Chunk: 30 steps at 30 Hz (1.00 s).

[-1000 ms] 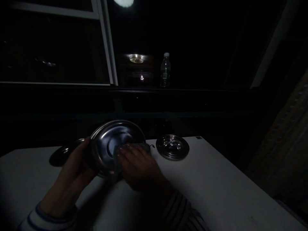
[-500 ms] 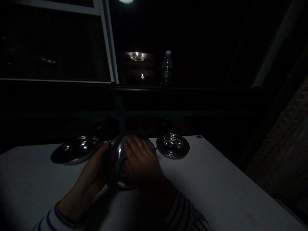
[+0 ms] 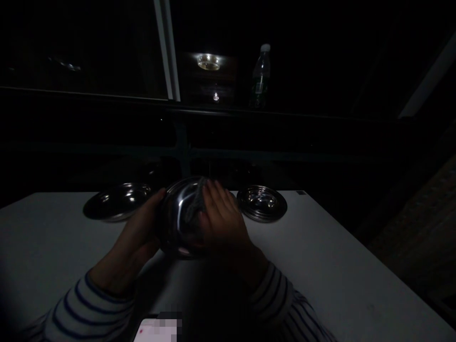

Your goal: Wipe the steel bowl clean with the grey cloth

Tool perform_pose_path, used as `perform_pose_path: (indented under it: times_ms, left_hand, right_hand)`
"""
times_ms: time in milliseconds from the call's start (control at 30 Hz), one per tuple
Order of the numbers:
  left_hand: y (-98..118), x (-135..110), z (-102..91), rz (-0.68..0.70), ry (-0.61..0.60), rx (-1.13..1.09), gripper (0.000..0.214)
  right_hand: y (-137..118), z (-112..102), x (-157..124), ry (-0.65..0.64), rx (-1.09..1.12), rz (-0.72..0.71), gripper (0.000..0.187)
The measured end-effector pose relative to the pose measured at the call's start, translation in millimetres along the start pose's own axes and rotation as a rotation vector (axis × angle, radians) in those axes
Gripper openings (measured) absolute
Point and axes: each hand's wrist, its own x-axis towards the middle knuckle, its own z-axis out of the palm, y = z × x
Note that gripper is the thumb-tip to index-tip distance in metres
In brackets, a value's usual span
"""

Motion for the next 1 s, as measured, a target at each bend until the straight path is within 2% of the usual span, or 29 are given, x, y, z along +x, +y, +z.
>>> perform_pose_path:
  times_ms: [100,200,267,367,467,533,633,767,867,933,1000]
  left_hand:
    - [-2,3,-1.1,0.008,0.007,-0.036,0.019]
    - [12,6,-6.2,0.064,0.013,-0.089,0.023]
    - [21,6,-9.1,0.097,0.006,-0.081,0.025]
    - [23,5,-8.9,0.125,0.007,-0.067,0.023]
    - [9,4,-4.1,0.048,0.002,-0.038,0.021]
    - [-1,4,-1.1,-0.008,-0.001,-0.010,0.021]
    - [-4,5,-0.8,-0.021,-0.012,-0.033,0.021]
    - [11,5,-5.1,0.020,0.011,-0.085,0.025]
    - [19,4,-5.9,0.055,0.013,-0.102,0.024]
    - [18,3,-5.2,0.051,0.008,-0.103,0.025]
    - [12,4,-4.6,0.026,-0.007,-0.086,0.025]
  right_hand:
    - [-19,-2,-2,-0.020,0.024,-0.050,0.048]
    - [-35,-1,-6,-0.127,0.065,-0.206,0.048]
    - [-34,2,-8,-0.158,0.066,-0.253,0.047]
    - [-14,6,-9,-0.106,0.038,-0.159,0.046]
    - [5,5,-5,-0.056,0.031,-0.016,0.050]
    - [4,2,-3,-0.040,0.021,0.035,0.051]
    - [-13,-3,-2,-0.053,0.003,-0.029,0.051]
    - [-29,-2,-6,-0.177,0.017,-0.230,0.049]
    - [-26,3,-9,-0.124,-0.026,-0.206,0.047]
    - [-26,5,-10,-0.094,-0.046,-0.171,0.048]
    - [-30,4,-10,-0.104,-0.037,-0.205,0.048]
